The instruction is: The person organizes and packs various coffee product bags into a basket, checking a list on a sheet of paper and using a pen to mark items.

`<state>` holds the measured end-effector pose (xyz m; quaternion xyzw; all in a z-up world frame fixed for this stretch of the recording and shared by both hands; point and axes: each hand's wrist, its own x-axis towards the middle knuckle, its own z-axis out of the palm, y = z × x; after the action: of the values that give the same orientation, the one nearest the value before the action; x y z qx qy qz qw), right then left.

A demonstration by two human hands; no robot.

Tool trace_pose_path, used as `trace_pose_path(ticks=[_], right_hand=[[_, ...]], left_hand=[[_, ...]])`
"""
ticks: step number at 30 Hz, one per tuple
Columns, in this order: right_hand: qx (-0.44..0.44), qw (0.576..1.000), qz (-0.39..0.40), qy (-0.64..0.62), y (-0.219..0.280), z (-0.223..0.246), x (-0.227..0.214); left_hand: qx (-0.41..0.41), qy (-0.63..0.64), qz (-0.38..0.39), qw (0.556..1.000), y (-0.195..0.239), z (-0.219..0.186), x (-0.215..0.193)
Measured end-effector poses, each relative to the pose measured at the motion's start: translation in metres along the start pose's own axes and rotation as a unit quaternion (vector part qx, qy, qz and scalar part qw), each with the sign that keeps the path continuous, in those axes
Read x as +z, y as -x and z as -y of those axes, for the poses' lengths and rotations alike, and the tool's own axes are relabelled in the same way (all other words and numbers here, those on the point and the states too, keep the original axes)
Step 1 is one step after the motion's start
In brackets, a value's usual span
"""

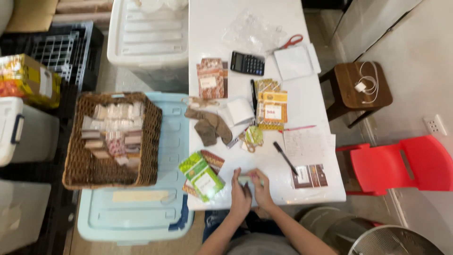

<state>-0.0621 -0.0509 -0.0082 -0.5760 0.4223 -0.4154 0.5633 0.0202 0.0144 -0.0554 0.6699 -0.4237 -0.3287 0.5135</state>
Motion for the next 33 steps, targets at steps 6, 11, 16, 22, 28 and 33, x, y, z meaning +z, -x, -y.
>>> trace_pose_path(ticks=[6, 11, 16, 22, 28, 33], right_hand=[[0.112, 0.992, -0.024, -0.051, -0.007, 0.025, 0.012], [0.196, 0.978, 0.005, -0.072, -0.080, 0.016, -0.009], [-0.049, 0.926, 0.146, 0.344, -0.156, 0.021, 0.000], [-0.127, 0.736, 0.275, 0.606, -0.161, -0.024, 0.004], [-0.207, 0.755, 0.220, 0.582, -0.128, -0.046, -0.003], [-0.059, 0.869, -0.032, 0.491, -0.148, -0.031, -0.016]], left_hand=[[-0.069, -0.016, 0.033, 0.997, -0.002, -0.010, -0.016], [-0.079, -0.036, 0.045, 0.995, -0.023, -0.022, -0.026], [-0.161, 0.025, 0.039, 0.986, -0.027, -0.074, -0.046], [-0.248, 0.064, 0.039, 0.966, -0.043, -0.089, -0.073], [-0.249, 0.058, 0.046, 0.966, -0.062, -0.080, -0.081], [-0.238, 0.053, 0.051, 0.969, -0.081, -0.083, -0.086]])
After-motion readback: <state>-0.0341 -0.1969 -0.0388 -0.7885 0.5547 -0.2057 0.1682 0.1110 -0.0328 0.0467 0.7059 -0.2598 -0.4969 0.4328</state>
